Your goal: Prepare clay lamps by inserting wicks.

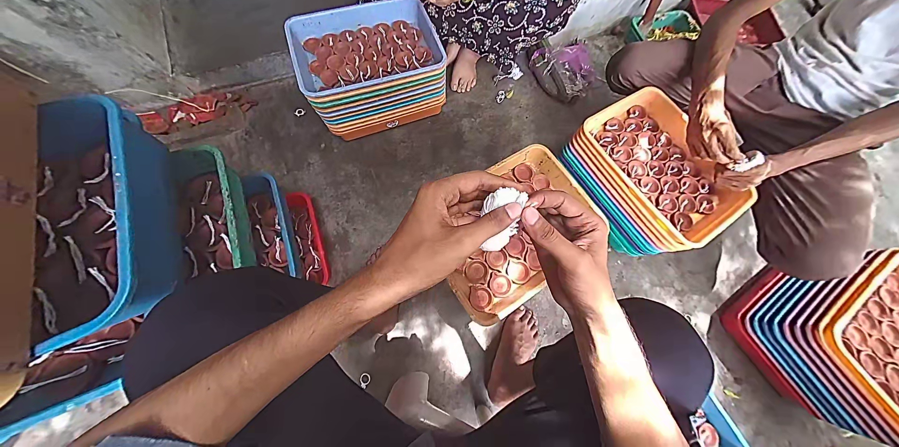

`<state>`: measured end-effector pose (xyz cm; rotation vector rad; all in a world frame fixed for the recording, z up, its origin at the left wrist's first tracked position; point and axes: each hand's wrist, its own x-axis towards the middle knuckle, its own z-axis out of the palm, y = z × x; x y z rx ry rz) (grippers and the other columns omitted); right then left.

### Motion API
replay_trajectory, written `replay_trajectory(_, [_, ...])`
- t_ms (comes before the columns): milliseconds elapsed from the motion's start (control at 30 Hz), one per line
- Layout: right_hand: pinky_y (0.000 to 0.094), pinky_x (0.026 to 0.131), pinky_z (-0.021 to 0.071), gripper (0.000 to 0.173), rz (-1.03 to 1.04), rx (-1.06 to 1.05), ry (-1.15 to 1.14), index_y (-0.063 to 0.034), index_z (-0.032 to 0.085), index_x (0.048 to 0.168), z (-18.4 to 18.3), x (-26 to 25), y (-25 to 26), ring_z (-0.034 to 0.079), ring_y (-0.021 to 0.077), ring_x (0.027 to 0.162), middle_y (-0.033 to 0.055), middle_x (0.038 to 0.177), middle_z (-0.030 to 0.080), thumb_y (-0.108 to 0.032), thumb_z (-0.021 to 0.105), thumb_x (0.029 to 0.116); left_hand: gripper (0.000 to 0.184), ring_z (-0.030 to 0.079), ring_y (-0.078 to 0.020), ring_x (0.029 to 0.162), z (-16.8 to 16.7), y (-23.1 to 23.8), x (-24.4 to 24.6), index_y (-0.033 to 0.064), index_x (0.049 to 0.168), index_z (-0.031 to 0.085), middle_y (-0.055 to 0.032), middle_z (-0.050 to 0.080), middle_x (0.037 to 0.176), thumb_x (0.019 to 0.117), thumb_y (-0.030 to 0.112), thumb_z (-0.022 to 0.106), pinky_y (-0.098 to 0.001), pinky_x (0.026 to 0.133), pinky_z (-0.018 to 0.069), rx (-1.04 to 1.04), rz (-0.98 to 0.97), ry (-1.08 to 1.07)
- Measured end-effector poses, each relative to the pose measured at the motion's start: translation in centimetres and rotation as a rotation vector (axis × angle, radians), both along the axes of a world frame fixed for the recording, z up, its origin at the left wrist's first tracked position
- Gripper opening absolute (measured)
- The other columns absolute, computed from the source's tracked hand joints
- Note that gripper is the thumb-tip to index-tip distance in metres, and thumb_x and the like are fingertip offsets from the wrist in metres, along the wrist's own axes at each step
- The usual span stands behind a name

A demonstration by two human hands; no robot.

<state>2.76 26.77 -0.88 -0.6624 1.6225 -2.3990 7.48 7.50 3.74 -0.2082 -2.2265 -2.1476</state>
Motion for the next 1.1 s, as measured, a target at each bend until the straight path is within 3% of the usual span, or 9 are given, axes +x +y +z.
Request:
replay_trajectory(267, [0.0300, 0.082, 0.0621, 0.016, 0.046, -0.040, 0.008, 0.0003, 0.077, 0.106, -0.07, -0.16, 0.56, 0.072, 0.0136, 0.085, 0.0109, 0.098, 0.075, -0.005, 0.077, 0.0902, 0.027, 0.074, -0.0209, 0.096, -0.06, -0.32, -0.11, 0.0013, 0.117, 0.070, -0.0100, 0.074, 0.109, 0.0914, 0.005, 0.076, -0.0338, 0.084, 0.0657, -0.012, 0.022, 0.097])
replay_trajectory(600, [0.0290, 0.077, 0.0624, 0.015, 0.092, 0.006, -0.022, -0.0022, 0.077, 0.099, -0.02, -0.28, 0.81, 0.071, 0.0115, 0.078, 0.0083, 0.092, 0.075, -0.005, 0.081, 0.0849, 0.037, 0.074, -0.0204, 0.097, 0.30, -0.66, 0.10, 0.0019, 0.117, 0.070, -0.0082, 0.074, 0.111, 0.0824, -0.001, 0.083, -0.0340, 0.084, 0.0660, -0.063, 0.007, 0.120])
replay_trajectory(767, [0.0301, 0.076, 0.0615, 0.009, 0.063, 0.010, -0.075, -0.0029, 0.079, 0.094, 0.19, -0.06, 0.66, 0.070, 0.0116, 0.075, 0.0074, 0.084, 0.074, -0.006, 0.080, 0.0852, 0.038, 0.074, -0.0213, 0.098, -0.14, -0.80, -0.05, 0.0000, 0.116, 0.070, -0.0095, 0.074, 0.111, 0.0817, -0.001, 0.084, -0.0349, 0.086, 0.0660, -0.055, 0.001, 0.149])
replay_trajectory(900, [0.0325, 0.080, 0.0603, 0.007, 0.094, -0.047, -0.102, -0.0061, 0.079, 0.091, 0.14, -0.15, 0.68, 0.069, 0.0108, 0.077, 0.0044, 0.082, 0.073, -0.011, 0.074, 0.0906, 0.038, 0.075, -0.0214, 0.096, -0.11, -0.83, -0.15, -0.0004, 0.118, 0.070, -0.0106, 0.074, 0.109, 0.0822, -0.001, 0.083, -0.0343, 0.082, 0.0665, -0.024, -0.026, 0.105])
replay_trajectory(1100, [0.0326, 0.080, 0.0600, 0.009, 0.086, -0.095, -0.138, -0.0057, 0.078, 0.093, 0.12, -0.13, 0.64, 0.069, 0.0118, 0.078, 0.0058, 0.085, 0.073, -0.012, 0.072, 0.0925, 0.027, 0.073, -0.0227, 0.097, -0.12, -0.86, -0.38, -0.0022, 0.119, 0.070, -0.0138, 0.074, 0.109, 0.0915, 0.000, 0.074, -0.0344, 0.085, 0.0645, 0.062, -0.058, 0.047])
